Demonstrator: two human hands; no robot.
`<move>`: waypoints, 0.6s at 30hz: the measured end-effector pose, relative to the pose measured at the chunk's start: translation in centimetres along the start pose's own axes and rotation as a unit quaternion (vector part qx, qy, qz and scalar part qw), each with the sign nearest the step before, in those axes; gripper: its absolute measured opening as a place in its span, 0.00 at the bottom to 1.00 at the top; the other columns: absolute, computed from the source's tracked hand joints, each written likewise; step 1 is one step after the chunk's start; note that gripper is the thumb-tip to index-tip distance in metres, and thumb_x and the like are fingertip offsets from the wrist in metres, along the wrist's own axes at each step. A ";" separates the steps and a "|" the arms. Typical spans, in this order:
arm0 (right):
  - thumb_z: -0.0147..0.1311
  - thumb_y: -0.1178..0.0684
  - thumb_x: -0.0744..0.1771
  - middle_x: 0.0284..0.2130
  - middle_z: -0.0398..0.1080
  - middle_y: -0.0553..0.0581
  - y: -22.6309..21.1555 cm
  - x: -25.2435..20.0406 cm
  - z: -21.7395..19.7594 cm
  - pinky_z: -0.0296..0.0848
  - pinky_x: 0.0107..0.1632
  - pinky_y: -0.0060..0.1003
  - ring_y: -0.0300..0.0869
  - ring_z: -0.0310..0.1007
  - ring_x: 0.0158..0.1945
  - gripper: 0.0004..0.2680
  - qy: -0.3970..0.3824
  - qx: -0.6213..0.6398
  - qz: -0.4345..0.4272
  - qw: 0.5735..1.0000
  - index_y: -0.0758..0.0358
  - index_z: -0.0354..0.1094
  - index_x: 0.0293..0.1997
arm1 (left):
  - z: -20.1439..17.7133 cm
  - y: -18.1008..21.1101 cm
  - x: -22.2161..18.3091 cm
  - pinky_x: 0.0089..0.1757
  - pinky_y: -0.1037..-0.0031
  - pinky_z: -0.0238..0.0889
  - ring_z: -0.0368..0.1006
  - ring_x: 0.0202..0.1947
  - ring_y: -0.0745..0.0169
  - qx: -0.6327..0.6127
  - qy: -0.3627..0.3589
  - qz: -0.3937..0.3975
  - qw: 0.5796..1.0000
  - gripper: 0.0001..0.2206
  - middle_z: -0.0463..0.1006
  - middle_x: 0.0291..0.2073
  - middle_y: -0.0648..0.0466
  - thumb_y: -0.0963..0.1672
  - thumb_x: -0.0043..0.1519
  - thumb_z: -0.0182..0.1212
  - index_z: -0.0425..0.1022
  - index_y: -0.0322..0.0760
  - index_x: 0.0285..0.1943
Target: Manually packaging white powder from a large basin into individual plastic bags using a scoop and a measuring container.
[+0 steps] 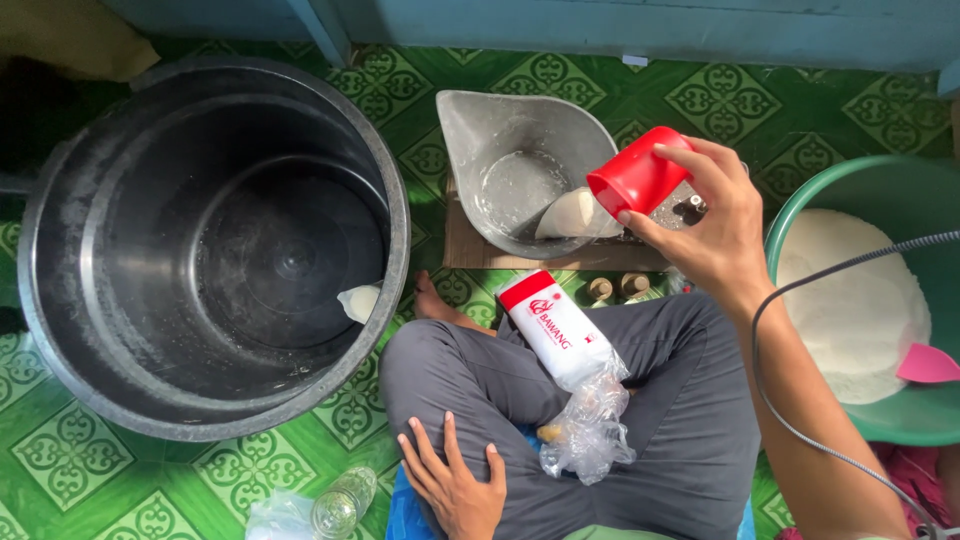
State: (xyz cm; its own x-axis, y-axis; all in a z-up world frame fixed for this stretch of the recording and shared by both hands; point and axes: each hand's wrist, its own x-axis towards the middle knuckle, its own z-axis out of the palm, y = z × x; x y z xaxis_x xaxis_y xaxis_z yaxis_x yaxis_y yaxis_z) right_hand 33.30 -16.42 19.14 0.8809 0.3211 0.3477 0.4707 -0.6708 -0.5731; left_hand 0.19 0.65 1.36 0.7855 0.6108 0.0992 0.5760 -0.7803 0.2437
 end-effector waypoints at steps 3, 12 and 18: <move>0.69 0.52 0.59 0.55 0.64 0.64 0.3 -0.2 -0.1 0.72 0.45 0.37 0.49 0.65 0.59 0.24 0.001 0.028 0.030 0.999 0.60 0.67 0.59 | 0.0 -0.1 0.0 0.59 0.39 0.49 0.42 0.73 0.35 -0.003 -0.003 0.003 1.000 0.27 0.47 0.73 0.44 0.56 0.60 0.46 0.60 0.50 0.68; 0.71 0.56 0.58 0.59 0.61 0.70 1.0 -0.7 0.7 0.73 0.44 0.40 0.56 0.64 0.60 0.26 -0.023 0.001 -0.047 0.999 0.60 0.65 0.61 | 0.0 0.0 0.0 0.59 0.39 0.49 0.42 0.73 0.35 0.002 -0.001 0.002 1.000 0.27 0.48 0.73 0.44 0.56 0.60 0.47 0.61 0.50 0.68; 0.72 0.56 0.57 0.60 0.58 0.70 1.2 -0.7 0.9 0.67 0.60 0.48 0.58 0.64 0.62 0.26 -0.024 -0.024 -0.072 0.997 0.59 0.64 0.61 | -0.1 0.1 0.1 0.61 0.39 0.49 0.42 0.73 0.35 -0.004 0.006 0.001 1.000 0.27 0.48 0.73 0.44 0.56 0.61 0.45 0.61 0.50 0.68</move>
State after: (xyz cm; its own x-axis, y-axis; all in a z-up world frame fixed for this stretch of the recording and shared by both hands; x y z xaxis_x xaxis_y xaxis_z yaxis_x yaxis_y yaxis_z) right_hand 33.31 -16.84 17.55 0.8068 0.4461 0.3874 0.5899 -0.6462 -0.4843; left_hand 0.31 0.61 1.53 0.7834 0.6115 0.1111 0.5732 -0.7800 0.2510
